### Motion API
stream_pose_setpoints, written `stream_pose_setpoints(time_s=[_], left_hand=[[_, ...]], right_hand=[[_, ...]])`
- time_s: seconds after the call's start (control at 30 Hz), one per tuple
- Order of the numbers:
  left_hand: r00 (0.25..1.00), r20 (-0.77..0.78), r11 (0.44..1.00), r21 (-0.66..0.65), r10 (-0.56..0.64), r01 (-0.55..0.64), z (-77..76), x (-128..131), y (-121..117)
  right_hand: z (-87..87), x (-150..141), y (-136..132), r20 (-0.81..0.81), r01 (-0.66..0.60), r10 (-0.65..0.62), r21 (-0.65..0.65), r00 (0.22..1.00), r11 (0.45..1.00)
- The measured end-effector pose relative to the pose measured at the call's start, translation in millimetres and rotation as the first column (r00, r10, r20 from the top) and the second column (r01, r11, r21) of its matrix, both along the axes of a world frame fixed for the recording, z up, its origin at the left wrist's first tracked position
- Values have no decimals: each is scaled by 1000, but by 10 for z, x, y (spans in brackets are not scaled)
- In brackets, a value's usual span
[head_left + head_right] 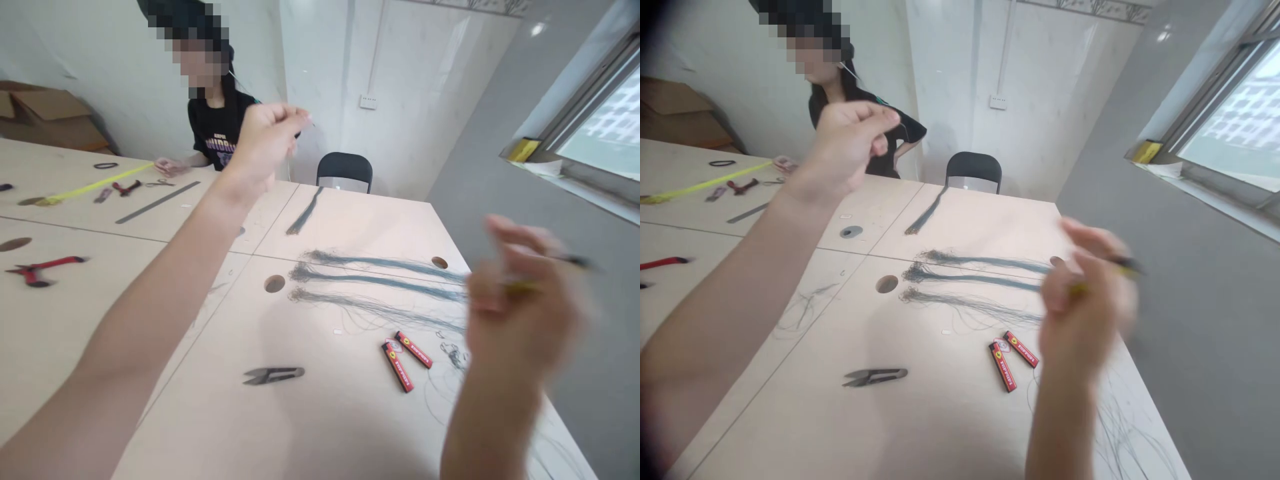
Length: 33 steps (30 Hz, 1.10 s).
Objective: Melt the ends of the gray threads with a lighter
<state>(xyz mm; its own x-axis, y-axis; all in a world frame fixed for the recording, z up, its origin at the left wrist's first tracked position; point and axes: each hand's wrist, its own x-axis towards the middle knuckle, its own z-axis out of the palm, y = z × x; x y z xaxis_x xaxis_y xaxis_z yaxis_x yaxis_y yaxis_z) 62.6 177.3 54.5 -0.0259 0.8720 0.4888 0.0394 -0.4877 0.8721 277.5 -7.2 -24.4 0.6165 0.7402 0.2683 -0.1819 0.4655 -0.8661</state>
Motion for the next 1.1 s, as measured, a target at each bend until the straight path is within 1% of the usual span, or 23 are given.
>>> stream_pose_setpoints(time_s=[0.03, 0.07, 0.13, 0.2, 0.27, 0.3, 0.37, 0.43, 0.5, 0.6, 0.73, 0.9, 1.1], left_hand=[[999, 7, 999, -24, -46, 46, -37, 3, -153], [996, 8, 994, -58, -88, 88, -96, 2, -309], [987, 54, 973, -165, -153, 160, -258, -10, -611], [981, 61, 956, -222, -185, 194, -443, -26, -871], [972, 120, 936, -270, -202, 227, -599, -36, -1070], [969, 137, 922, -304, -205, 238, -653, -37, -1148], [963, 162, 895, -361, -217, 263, -709, -32, -1262], [961, 165, 885, -379, -224, 271, -712, -21, -1333], [960, 162, 888, -368, -230, 275, -691, -9, -1373], [959, 148, 890, -361, -240, 278, -672, 3, -1398], [957, 171, 883, -374, -234, 283, -701, 5, -1401], [934, 212, 872, -345, -289, 348, -748, -16, -1413], [933, 199, 879, -321, -301, 352, -728, -32, -1450]], right_hand=[[-31, -131, 93, -14, -92, 92, -34, 996, 995], [-74, -274, 192, -35, -199, 197, -74, 980, 977], [-172, -550, 366, -70, -390, 384, -147, 921, 909], [-250, -755, 449, -55, -483, 481, -172, 875, 858], [-289, -858, 435, 1, -531, 540, -185, 842, 827], [-296, -876, 405, 30, -538, 551, -183, 834, 823], [-291, -873, 333, 72, -529, 546, -167, 835, 832], [-275, -848, 279, 89, -509, 525, -153, 846, 847], [-255, -822, 250, 92, -488, 503, -144, 859, 861], [-230, -790, 231, 103, -467, 480, -125, 871, 875], [-215, -764, 203, 138, -451, 466, -127, 874, 883], [-185, -773, 139, 217, -401, 421, -133, 881, 906], [-122, -800, 76, 240, -388, 411, -142, 879, 911]])
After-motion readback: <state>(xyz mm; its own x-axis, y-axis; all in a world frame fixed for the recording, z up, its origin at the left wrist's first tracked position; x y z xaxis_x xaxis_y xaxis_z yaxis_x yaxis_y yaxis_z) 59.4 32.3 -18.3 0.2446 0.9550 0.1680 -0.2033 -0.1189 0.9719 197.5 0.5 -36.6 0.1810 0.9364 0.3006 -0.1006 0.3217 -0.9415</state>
